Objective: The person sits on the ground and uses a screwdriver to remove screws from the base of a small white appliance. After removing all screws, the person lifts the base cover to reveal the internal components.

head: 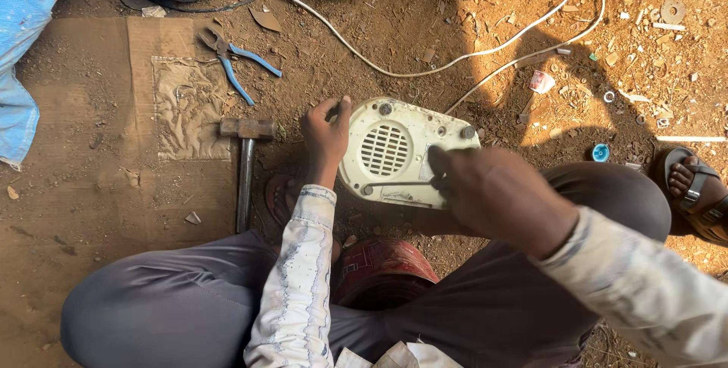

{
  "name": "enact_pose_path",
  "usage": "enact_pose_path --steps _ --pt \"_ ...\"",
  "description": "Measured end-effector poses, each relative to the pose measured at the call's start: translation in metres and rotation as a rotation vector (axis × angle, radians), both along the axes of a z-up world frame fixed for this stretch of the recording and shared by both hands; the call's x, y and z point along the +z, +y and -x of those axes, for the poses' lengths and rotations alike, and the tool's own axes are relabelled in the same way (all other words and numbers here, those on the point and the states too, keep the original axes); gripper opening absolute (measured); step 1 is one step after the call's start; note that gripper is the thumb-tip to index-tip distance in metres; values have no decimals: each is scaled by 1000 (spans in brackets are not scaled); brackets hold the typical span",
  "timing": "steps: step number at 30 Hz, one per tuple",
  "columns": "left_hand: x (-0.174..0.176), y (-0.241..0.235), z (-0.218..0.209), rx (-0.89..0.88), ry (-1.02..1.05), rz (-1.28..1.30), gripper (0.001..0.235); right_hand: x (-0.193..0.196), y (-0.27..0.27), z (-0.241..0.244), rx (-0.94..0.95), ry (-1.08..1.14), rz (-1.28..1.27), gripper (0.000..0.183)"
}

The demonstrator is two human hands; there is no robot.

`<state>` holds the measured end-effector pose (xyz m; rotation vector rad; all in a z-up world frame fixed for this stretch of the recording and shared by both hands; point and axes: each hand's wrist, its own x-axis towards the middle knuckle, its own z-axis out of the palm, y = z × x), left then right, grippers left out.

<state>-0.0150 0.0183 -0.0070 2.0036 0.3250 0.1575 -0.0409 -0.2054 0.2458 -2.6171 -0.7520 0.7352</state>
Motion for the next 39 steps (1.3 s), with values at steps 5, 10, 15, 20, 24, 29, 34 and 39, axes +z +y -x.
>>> enact_pose_path --steps 5,10,15,20,24,29,34,39 --pt "5 9 12 -40 -34 -19 34 30 -17 -51 -97 -70 85 18" --pt "1 18 31 -29 41 16 34 20 -16 -72 -94 -185 2 17" --pt "-3 23 41 4 -13 -65 35 10 -19 -74 -126 -8 -47 16" --pt "-2 24 34 11 -49 -43 34 9 -19 -72 -97 -32 29 17" --pt "-5 26 33 4 -14 -43 37 3 -19 -70 -73 -31 -64 12" --pt "-7 23 32 1 38 -4 41 -8 -12 -65 -11 -74 -97 13" --pt "-8 22 28 -15 -74 -32 43 -13 -6 -63 -62 -61 -59 16" --pt "-10 23 31 -1 -46 56 44 -13 -4 -62 -106 -27 -101 17"
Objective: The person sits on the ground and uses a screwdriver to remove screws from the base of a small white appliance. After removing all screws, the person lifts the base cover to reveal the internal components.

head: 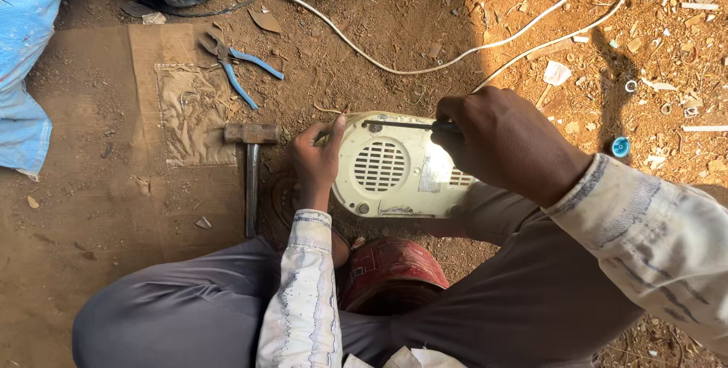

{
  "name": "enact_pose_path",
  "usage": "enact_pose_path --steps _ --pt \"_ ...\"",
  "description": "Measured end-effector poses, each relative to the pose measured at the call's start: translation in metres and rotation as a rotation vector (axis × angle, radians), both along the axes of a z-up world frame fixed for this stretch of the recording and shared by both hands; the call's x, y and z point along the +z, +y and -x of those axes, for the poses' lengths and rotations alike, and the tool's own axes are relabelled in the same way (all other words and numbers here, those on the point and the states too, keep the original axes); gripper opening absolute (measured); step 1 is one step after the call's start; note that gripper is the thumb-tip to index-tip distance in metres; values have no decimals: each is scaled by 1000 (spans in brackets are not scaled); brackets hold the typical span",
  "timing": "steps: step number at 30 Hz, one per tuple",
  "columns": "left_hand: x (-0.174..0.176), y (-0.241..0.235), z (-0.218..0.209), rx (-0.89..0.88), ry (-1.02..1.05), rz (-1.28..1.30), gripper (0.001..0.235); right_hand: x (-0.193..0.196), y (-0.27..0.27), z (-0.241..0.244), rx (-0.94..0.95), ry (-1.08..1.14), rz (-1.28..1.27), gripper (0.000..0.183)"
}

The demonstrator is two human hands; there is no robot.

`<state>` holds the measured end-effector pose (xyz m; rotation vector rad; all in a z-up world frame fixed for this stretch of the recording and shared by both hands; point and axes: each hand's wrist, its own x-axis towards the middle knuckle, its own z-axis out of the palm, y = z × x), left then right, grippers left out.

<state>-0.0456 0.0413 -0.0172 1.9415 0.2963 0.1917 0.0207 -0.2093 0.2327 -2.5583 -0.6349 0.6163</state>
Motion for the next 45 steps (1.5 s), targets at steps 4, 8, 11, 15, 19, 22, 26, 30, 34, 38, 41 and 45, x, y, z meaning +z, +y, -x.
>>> enact_pose_path --steps 4,8,11,15,19,22,26,30,34,38,41,45 --pt "5 -2 -3 3 31 -64 45 -3 4 -1 29 -1 33 19" --pt "11 -4 -2 5 5 -60 45 -11 14 4 120 -25 248 34" --pt "12 -4 -3 5 4 -48 43 -16 23 14 180 -21 353 34" --pt "13 -4 -4 -4 -26 -39 39 -19 32 22 95 15 323 41" --pt "17 -6 -4 -12 -43 -11 30 -22 41 17 116 -20 329 24" --pt "20 -7 -5 -5 -25 -16 28 -22 46 16 86 3 297 17" --pt "20 -8 -6 12 2 -29 27 -17 48 19 77 -12 265 16" --pt "15 -7 -5 9 63 15 28 -18 45 22 95 43 309 21" --pt "10 -6 -7 -26 -9 29 25 -21 47 14 61 85 322 17" --pt "5 -7 -12 -172 23 131 30 -25 53 -15 83 46 230 13" --pt "6 -9 -17 -261 44 228 37 -26 52 -42 121 121 250 21" --pt "5 -10 -21 -231 269 188 39 -28 42 -38 115 183 286 24"
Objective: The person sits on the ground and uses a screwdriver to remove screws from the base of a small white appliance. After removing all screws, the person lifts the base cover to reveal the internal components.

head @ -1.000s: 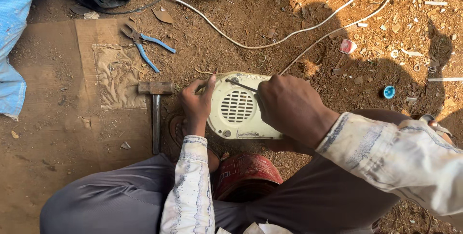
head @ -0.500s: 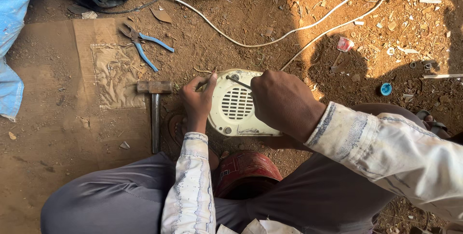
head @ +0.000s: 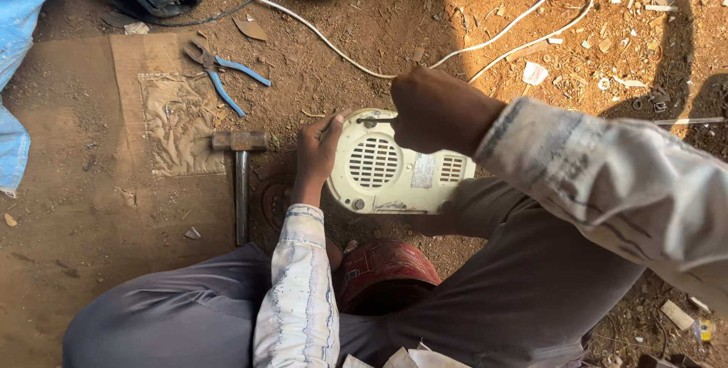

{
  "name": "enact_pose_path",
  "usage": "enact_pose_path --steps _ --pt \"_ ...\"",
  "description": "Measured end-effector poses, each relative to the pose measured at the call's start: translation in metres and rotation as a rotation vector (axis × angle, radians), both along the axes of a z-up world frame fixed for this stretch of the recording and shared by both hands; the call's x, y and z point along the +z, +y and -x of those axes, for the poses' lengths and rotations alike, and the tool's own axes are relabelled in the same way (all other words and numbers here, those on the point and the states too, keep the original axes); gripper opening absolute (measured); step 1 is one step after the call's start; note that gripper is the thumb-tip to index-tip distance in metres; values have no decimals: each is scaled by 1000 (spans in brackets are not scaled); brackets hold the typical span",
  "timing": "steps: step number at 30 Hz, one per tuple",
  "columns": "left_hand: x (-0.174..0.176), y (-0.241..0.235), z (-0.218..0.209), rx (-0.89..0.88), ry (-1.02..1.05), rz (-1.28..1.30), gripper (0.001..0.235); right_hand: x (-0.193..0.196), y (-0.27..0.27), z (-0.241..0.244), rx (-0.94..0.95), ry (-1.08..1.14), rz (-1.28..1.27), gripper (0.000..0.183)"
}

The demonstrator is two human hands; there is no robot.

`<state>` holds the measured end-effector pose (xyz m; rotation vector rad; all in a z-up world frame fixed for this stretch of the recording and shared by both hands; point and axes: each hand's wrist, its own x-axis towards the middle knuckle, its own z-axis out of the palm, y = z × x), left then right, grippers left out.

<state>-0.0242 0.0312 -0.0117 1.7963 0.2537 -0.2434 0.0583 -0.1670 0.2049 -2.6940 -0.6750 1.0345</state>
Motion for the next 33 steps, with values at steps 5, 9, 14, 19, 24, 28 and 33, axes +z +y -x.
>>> enact_pose_path --steps 5,9,14,19,24,28,33 --pt "-2 1 -8 -39 -114 51 39 -3 -6 12 -116 33 14 30" --pt "-2 -1 -17 -90 -152 46 40 3 -10 -7 -365 323 -56 38" --pt "-4 4 -22 -152 -87 39 46 0 -11 -14 -246 278 -9 27" --pt "-8 -1 -21 -148 63 42 46 -10 -10 -8 -43 136 72 27" --pt "-8 -1 -25 -129 -135 88 38 -6 -7 -11 -241 190 -6 30" --pt "-11 -2 -26 -119 -48 89 36 -9 -3 -9 -250 224 42 34" --pt "-11 -2 -26 -127 -91 81 35 -5 -2 -13 -250 204 -4 35"
